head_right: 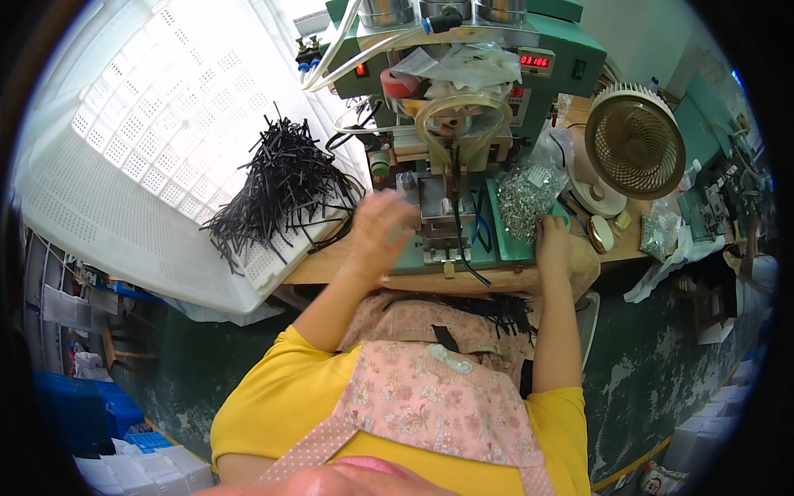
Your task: The person repeatedly picks up black cords and small metallic components, inserts the cord into a machine, and secures the component onto the cord. The finished items are placed on a green tray beside the machine.
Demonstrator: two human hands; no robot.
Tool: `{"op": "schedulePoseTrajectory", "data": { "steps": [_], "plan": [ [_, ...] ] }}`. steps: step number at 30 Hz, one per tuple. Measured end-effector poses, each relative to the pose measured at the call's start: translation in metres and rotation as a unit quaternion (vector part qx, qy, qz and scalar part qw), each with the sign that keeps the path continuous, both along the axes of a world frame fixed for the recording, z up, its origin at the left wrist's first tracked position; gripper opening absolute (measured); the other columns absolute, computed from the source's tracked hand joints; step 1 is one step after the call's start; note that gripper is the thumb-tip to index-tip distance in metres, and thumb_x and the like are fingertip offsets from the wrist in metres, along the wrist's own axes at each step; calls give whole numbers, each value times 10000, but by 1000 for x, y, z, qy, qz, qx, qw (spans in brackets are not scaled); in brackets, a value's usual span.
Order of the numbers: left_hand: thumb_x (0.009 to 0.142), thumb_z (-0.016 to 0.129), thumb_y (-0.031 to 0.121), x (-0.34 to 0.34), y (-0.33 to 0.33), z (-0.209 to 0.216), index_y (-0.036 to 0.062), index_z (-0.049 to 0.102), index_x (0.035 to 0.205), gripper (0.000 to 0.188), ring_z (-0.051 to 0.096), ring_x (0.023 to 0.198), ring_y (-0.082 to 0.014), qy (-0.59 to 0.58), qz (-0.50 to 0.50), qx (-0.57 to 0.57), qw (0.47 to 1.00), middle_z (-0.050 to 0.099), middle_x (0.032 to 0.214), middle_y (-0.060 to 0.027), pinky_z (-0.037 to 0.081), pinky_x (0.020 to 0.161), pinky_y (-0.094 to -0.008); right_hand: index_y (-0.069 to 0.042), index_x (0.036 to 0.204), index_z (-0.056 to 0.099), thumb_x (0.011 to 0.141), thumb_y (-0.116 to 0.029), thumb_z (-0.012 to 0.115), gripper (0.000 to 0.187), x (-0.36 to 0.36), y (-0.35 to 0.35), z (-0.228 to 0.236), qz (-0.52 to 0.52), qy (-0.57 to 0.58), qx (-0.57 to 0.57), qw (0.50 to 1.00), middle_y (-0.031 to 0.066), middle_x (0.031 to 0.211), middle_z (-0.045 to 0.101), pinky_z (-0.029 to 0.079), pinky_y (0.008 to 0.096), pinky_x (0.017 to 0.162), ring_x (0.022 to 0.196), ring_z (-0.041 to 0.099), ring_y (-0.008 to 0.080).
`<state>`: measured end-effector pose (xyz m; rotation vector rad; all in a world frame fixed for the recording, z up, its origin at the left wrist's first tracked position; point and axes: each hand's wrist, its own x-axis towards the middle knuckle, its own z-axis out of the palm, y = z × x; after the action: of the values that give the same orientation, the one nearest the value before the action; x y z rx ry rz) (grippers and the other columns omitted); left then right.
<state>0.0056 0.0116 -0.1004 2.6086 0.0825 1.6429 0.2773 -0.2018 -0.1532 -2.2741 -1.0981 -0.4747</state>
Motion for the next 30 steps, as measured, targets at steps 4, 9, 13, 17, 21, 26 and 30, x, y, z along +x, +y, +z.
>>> {"op": "schedulePoseTrajectory", "data": {
  "steps": [4, 9, 13, 17, 21, 26, 30],
  "plan": [
    [866, 625, 151, -25, 112, -10, 71, 633, 1019, 173, 572, 1077, -294, 95, 212, -111, 966, 623, 1074, -116, 339, 1048, -450, -27, 962, 613, 868, -33, 604, 95, -8, 22, 3, 71, 19, 110, 991, 149, 907, 605, 472, 397, 678, 801, 593, 334],
    [871, 523, 181, -39, 190, -32, 121, 664, 938, 168, 305, 1390, -245, 383, 412, 47, 825, 451, 1430, -82, 49, 1168, -520, -33, 920, 615, 851, -37, 626, 69, -16, 33, 8, 80, 54, 140, 985, 124, 861, 615, 460, 392, 670, 761, 596, 295],
    [883, 491, 187, -40, 209, -41, 119, 666, 901, 189, 340, 1369, -230, 341, 396, 65, 850, 514, 1368, -63, 71, 1168, -522, -57, 907, 625, 837, -71, 656, 78, -19, 27, 9, 76, 43, 149, 985, 97, 840, 623, 433, 398, 668, 769, 592, 281],
    [817, 561, 101, -50, 200, -33, 147, 688, 993, 222, 467, 1218, -217, 189, 287, 110, 933, 563, 1269, -8, 265, 1094, -438, -76, 920, 629, 847, -83, 646, 75, -17, 26, 4, 75, -44, 129, 988, 73, 845, 626, 410, 394, 689, 776, 583, 279],
    [817, 602, 92, -60, 160, -16, 137, 679, 1068, 267, 565, 923, -185, 124, 231, 120, 958, 614, 1045, -8, 448, 827, -375, -71, 938, 621, 868, -72, 625, 70, -18, 28, 3, 72, -15, 109, 991, 72, 845, 625, 422, 387, 710, 789, 589, 276],
    [948, 567, 192, -57, 113, -5, 64, 650, 1085, 205, 570, 581, -178, 6, 136, -152, 979, 646, 772, -43, 475, 561, -307, -46, 980, 637, 886, -71, 619, 99, -46, 38, 25, 80, 210, 210, 951, 98, 896, 640, 470, 343, 752, 842, 616, 255],
    [991, 530, 240, -53, 95, -5, 52, 620, 1122, 246, 520, 602, -69, -58, 59, -421, 903, 677, 802, -32, 415, 559, -236, -43, 994, 661, 867, -77, 637, 134, -74, 53, 65, 151, 256, 217, 930, 98, 970, 653, 471, 331, 786, 880, 616, 251]
  ]
}}
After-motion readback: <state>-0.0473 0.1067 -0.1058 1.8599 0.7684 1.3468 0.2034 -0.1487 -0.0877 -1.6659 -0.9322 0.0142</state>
